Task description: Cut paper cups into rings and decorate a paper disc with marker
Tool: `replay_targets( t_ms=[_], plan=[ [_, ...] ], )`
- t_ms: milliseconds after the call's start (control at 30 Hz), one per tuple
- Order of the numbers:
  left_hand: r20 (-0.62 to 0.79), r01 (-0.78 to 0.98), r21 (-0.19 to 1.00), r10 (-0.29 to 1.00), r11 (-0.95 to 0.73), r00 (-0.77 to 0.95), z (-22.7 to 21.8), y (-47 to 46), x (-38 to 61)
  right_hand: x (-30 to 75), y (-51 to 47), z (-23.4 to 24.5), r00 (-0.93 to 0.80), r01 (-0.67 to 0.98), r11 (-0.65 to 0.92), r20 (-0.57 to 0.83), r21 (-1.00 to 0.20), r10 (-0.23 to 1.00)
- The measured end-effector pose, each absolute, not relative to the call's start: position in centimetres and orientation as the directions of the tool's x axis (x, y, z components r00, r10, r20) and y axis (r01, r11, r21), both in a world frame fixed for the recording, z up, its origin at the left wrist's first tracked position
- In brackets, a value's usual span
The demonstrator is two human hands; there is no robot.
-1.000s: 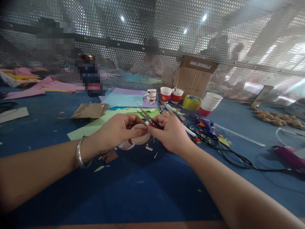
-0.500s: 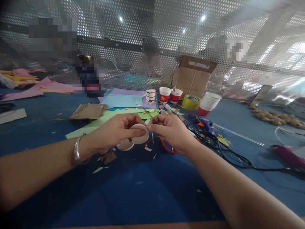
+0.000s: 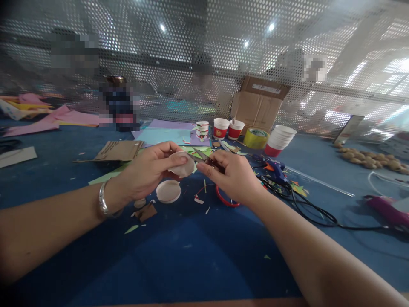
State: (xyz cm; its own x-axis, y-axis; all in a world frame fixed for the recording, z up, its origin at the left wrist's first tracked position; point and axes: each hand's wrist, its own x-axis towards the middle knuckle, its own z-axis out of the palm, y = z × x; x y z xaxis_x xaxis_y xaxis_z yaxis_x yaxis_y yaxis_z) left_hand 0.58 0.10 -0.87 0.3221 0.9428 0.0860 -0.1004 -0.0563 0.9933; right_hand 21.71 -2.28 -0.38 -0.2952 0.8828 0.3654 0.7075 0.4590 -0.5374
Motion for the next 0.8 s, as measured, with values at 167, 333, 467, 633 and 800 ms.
replay_targets(
  t_ms=[167, 333, 467, 633, 800],
  plan=[
    [0.132, -0.074, 0.991, 0.925, -0.112, 0.356, -1.08, 0.15, 0.45, 21.65, -2.39, -0.21, -0.315, 0.728, 0.461, 0.349, -0.508, 0.883],
    [0.175, -0.059, 0.984, 0.897, -0.165, 0.407, -1.04, 0.2, 0.31, 21.7, -2.45, -0.05, -0.324, 0.711, 0.48, 0.366, -0.514, 0.872],
    [0.249, -0.034, 0.965, 0.864, -0.261, 0.437, -1.05, 0.45, 0.1, 21.81, -2.46, -0.01, -0.348, 0.707, 0.497, 0.364, -0.503, 0.864],
    [0.264, -0.048, 0.961, 0.857, -0.271, 0.443, -1.12, 0.66, 0.05, 21.85, -2.46, -0.01, -0.367, 0.701, 0.512, 0.364, -0.497, 0.856],
    [0.223, -0.113, 0.975, 0.86, -0.193, 0.459, -1.12, 0.55, 0.05, 21.83, -2.51, -0.11, -0.375, 0.688, 0.54, 0.399, -0.486, 0.837]
  ],
)
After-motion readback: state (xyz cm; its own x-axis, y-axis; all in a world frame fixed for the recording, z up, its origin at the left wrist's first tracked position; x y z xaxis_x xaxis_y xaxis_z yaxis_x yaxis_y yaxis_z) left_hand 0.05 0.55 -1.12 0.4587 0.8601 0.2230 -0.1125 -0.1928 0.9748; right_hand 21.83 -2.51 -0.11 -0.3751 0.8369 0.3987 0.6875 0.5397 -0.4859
